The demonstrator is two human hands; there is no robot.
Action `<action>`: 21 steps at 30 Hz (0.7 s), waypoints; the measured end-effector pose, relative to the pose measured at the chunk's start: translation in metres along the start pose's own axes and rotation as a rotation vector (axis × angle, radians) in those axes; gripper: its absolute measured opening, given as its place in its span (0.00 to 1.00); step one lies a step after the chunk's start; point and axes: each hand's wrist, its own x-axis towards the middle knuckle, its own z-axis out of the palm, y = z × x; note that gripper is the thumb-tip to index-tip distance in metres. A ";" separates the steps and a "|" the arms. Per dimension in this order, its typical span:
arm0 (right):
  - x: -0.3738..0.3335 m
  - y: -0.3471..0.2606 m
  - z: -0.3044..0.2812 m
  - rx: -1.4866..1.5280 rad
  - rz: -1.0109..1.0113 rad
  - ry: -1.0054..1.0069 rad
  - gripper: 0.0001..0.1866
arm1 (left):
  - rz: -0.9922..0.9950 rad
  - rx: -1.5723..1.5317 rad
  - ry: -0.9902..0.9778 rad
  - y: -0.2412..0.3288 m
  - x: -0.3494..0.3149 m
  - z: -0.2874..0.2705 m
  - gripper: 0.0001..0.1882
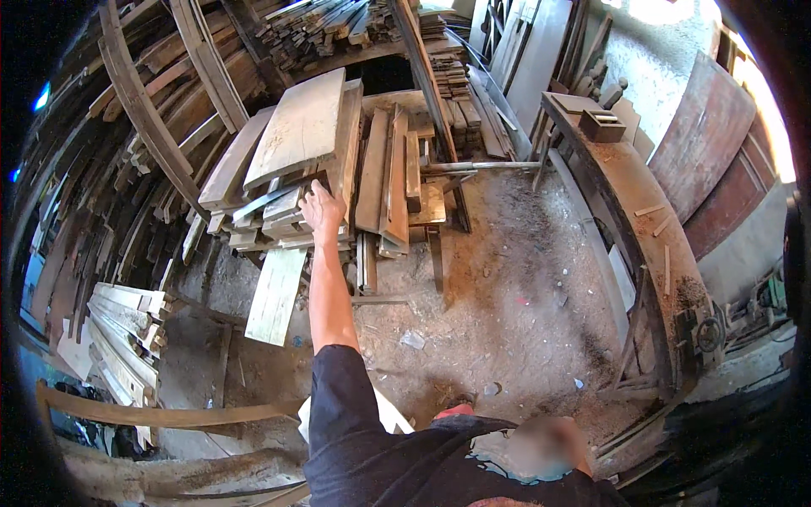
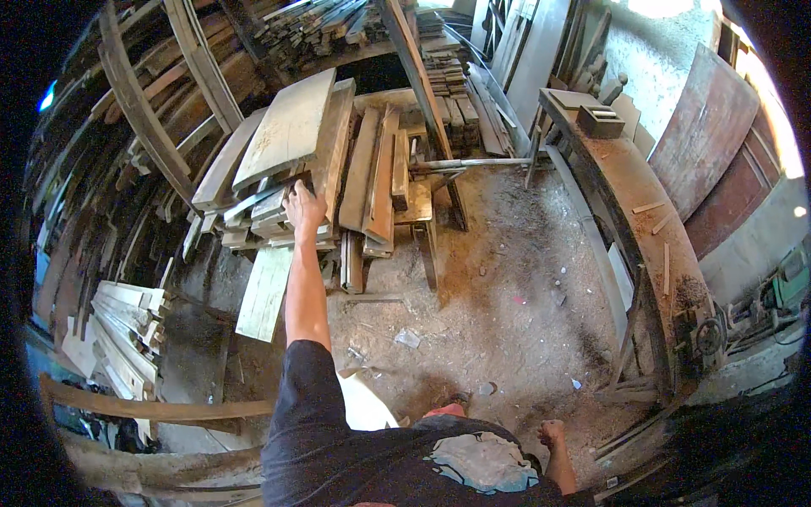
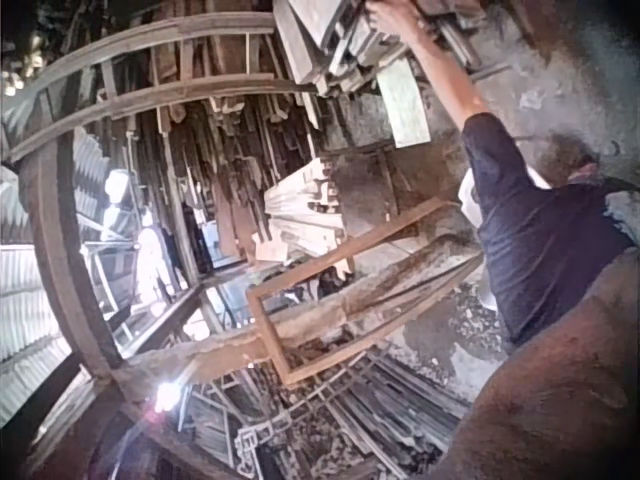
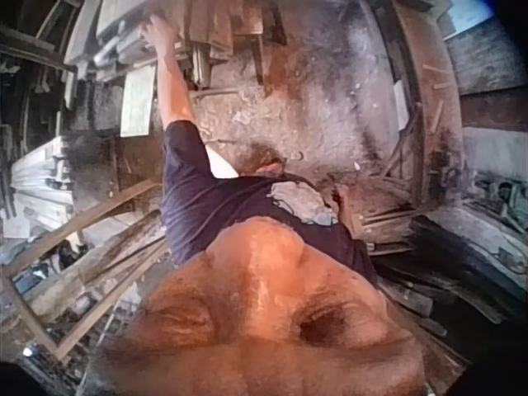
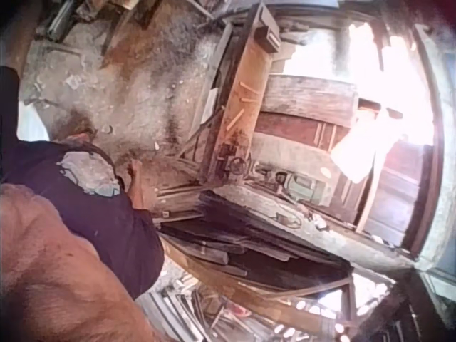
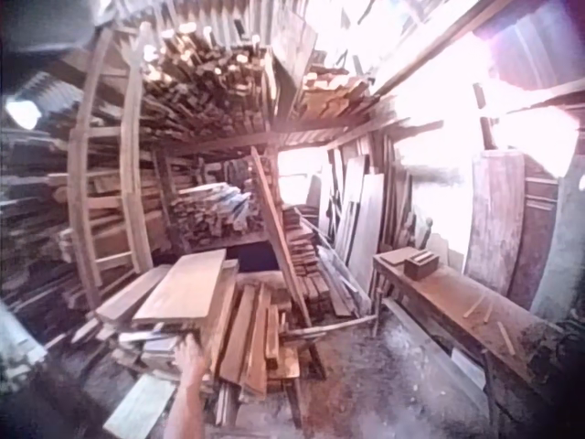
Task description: The person organizes wood beams in a workshop by pulling a beam from a stack, measuring it with a square, and then leaning it against another stack.
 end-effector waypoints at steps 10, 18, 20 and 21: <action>-0.042 -0.058 0.019 -0.039 -0.133 -0.121 0.04 | 0.122 -0.064 0.127 -0.008 -0.019 -0.003 0.39; 0.001 -0.024 -0.003 0.078 -0.186 -0.178 0.07 | -0.033 -0.090 0.006 0.007 -0.016 -0.011 0.32; 0.019 -0.001 -0.020 0.318 -0.051 -0.367 0.07 | 0.038 -0.067 0.063 0.012 -0.018 -0.003 0.28; 0.019 0.004 -0.020 0.317 -0.046 -0.369 0.07 | 0.038 -0.063 0.061 0.008 -0.019 0.003 0.28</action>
